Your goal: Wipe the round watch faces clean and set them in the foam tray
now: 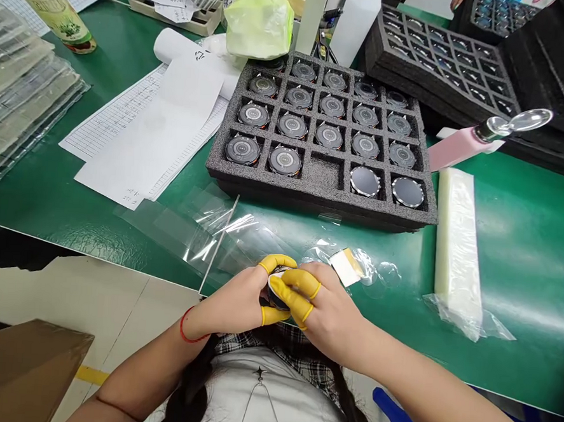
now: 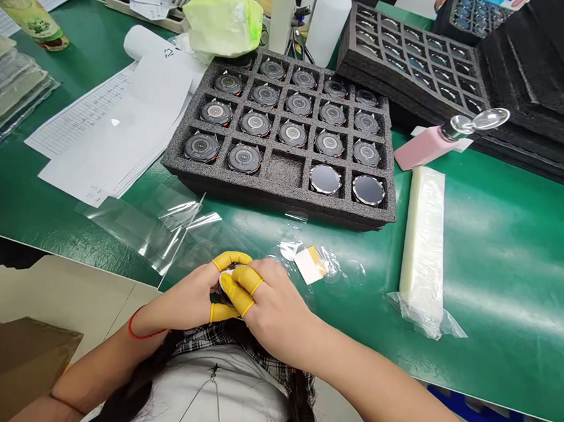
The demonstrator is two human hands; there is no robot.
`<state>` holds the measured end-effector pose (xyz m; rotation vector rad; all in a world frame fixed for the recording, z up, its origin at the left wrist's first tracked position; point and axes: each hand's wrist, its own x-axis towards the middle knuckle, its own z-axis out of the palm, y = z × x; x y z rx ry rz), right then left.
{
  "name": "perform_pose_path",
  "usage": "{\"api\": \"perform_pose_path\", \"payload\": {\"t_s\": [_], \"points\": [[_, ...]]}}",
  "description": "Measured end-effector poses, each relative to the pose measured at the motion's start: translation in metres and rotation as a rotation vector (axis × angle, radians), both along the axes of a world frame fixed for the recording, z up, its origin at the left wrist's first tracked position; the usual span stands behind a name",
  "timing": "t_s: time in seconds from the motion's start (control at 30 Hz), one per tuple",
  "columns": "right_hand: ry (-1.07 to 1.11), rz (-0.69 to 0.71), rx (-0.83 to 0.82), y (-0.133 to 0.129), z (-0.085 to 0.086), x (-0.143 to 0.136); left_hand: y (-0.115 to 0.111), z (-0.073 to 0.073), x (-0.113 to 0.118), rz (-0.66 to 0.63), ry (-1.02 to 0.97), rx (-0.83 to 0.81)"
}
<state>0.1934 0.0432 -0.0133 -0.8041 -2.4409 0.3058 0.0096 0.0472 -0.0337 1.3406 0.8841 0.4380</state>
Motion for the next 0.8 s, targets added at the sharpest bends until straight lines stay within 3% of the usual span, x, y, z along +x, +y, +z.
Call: {"api": "perform_pose_path", "payload": {"t_s": [0.13,0.47,0.63,0.8], "points": [[-0.026,0.123,-0.040,0.000,0.006,0.006,0.000,0.000,-0.002,-0.005,-0.015,0.084],[-0.052,0.276,-0.158,0.010,0.008,0.039,-0.002,-0.003,-0.003,-0.016,-0.042,-0.050],[-0.073,0.221,-0.143,0.014,0.003,0.055,-0.001,0.000,-0.001,-0.014,-0.016,-0.061],[-0.032,0.051,0.001,0.017,0.000,0.058,-0.002,0.002,0.001,0.014,-0.013,-0.059]]}}
